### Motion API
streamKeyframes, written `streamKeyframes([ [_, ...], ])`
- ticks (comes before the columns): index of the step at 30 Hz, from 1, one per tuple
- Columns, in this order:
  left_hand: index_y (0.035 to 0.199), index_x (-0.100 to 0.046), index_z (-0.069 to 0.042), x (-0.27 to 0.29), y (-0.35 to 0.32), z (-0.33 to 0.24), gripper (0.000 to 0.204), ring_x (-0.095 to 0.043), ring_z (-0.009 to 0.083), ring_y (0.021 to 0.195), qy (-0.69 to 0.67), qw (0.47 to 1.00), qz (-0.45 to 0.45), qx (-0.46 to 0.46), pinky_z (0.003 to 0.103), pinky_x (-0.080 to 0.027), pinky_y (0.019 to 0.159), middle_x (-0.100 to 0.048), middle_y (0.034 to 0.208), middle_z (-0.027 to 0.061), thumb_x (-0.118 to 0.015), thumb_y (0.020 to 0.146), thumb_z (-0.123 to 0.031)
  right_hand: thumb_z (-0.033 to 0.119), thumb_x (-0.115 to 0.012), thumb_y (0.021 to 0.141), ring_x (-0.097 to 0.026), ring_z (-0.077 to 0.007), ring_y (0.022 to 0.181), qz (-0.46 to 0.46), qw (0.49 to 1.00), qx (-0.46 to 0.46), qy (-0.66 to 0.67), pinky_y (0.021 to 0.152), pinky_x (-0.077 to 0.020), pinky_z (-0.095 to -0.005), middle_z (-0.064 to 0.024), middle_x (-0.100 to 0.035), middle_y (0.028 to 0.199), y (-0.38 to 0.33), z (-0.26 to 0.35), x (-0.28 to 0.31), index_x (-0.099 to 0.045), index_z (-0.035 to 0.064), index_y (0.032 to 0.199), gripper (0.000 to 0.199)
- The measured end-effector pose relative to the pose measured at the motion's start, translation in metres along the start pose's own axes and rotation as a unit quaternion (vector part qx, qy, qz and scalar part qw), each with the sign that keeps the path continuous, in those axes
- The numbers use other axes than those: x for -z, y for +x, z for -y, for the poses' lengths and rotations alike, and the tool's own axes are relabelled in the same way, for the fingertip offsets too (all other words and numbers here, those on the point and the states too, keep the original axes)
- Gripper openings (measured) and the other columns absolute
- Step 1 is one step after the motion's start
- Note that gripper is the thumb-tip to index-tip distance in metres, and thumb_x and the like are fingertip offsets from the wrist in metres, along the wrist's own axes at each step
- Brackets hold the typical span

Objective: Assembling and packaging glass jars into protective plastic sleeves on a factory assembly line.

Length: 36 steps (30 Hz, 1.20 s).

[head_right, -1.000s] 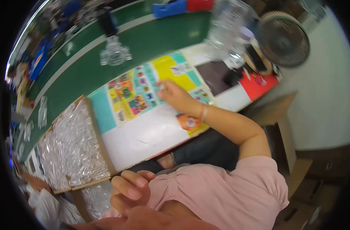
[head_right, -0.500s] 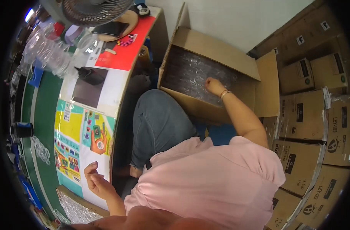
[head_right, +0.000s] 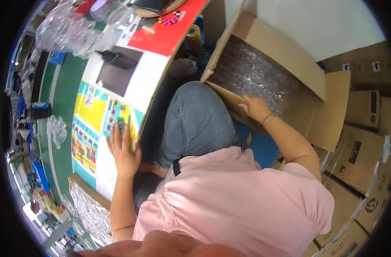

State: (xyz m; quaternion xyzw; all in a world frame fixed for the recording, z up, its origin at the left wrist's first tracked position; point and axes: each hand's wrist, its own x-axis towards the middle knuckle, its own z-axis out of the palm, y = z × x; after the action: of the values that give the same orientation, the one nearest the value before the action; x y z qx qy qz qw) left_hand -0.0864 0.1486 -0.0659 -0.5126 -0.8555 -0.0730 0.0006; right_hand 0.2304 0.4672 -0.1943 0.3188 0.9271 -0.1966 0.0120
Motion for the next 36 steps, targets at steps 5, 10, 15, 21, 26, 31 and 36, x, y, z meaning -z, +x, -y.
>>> streamKeyframes([
  [5, 0.135, -0.040, -0.015, -0.001, -0.007, 0.000, 0.076, -0.025, 0.0365, 0.132, -0.004, 1.000, 0.001, 0.012, 0.054, -0.012, 0.108, -0.030, 0.142, 0.0178, -0.063, 0.062, -0.005, 0.028, -0.061, 0.083, -0.059, -0.0409, 0.075, 0.015, 0.999, -0.033, -0.002, 0.067, -0.0475, -0.0473, -0.0214, -0.062, 0.079, 0.010, -0.001, 0.001, -0.051, 0.0069, 0.096, 0.027],
  [10, 0.136, -0.038, -0.017, -0.003, -0.012, 0.008, 0.079, -0.026, 0.0361, 0.132, -0.016, 1.000, -0.016, 0.006, 0.053, -0.016, 0.107, -0.029, 0.142, 0.0171, -0.061, 0.061, -0.003, 0.032, -0.064, 0.081, -0.060, -0.0404, 0.076, -0.044, 0.997, -0.004, -0.056, 0.066, -0.0479, -0.0469, -0.0217, -0.062, 0.083, 0.015, -0.009, -0.006, -0.053, 0.0061, 0.098, 0.033],
  [15, 0.133, -0.041, -0.017, -0.005, -0.014, 0.019, 0.074, -0.030, 0.0344, 0.130, -0.055, 0.995, -0.072, -0.030, 0.050, -0.021, 0.107, -0.033, 0.139, 0.0173, -0.064, 0.064, -0.006, 0.034, -0.065, 0.079, -0.060, -0.0393, 0.078, -0.061, 0.994, -0.013, -0.089, 0.068, -0.0487, -0.0457, -0.0204, -0.063, 0.085, 0.018, -0.007, -0.006, -0.054, 0.0072, 0.103, 0.037],
  [21, 0.125, -0.048, -0.015, -0.012, -0.015, 0.021, 0.062, -0.035, 0.0330, 0.127, -0.093, 0.988, -0.123, -0.028, 0.048, -0.023, 0.106, -0.041, 0.133, 0.0167, -0.071, 0.067, -0.018, 0.038, -0.065, 0.079, -0.061, -0.0382, 0.080, -0.080, 0.989, -0.031, -0.123, 0.069, -0.0488, -0.0455, -0.0190, -0.064, 0.086, 0.017, -0.012, -0.015, -0.053, 0.0094, 0.108, 0.043],
  [26, 0.123, -0.050, -0.015, -0.009, -0.023, 0.021, 0.061, -0.037, 0.0324, 0.125, -0.097, 0.987, -0.127, -0.023, 0.048, -0.024, 0.105, -0.042, 0.132, 0.0156, -0.071, 0.067, -0.019, 0.039, -0.063, 0.080, -0.060, -0.0399, 0.081, -0.065, 0.990, -0.037, -0.116, 0.071, -0.0475, -0.0465, -0.0206, -0.063, 0.088, 0.007, 0.002, -0.020, -0.053, 0.0078, 0.105, 0.042],
  [31, 0.124, -0.050, -0.015, -0.004, -0.017, 0.019, 0.062, -0.037, 0.0325, 0.125, -0.117, 0.987, -0.106, -0.013, 0.049, -0.026, 0.104, -0.042, 0.133, 0.0148, -0.071, 0.066, -0.016, 0.038, -0.064, 0.080, -0.060, -0.0399, 0.077, -0.049, 0.991, -0.050, -0.115, 0.068, -0.0482, -0.0460, -0.0208, -0.063, 0.083, 0.007, 0.004, -0.013, -0.054, 0.0071, 0.101, 0.039],
  [36, 0.129, -0.046, -0.012, 0.000, -0.008, 0.015, 0.062, -0.036, 0.0351, 0.126, -0.084, 0.994, -0.073, -0.015, 0.050, -0.027, 0.102, -0.036, 0.139, 0.0178, -0.066, 0.071, -0.015, 0.036, -0.064, 0.080, -0.060, -0.0395, 0.074, -0.008, 0.995, -0.073, -0.069, 0.067, -0.0486, -0.0455, -0.0204, -0.062, 0.080, 0.012, -0.010, -0.013, -0.055, 0.0047, 0.093, 0.035],
])
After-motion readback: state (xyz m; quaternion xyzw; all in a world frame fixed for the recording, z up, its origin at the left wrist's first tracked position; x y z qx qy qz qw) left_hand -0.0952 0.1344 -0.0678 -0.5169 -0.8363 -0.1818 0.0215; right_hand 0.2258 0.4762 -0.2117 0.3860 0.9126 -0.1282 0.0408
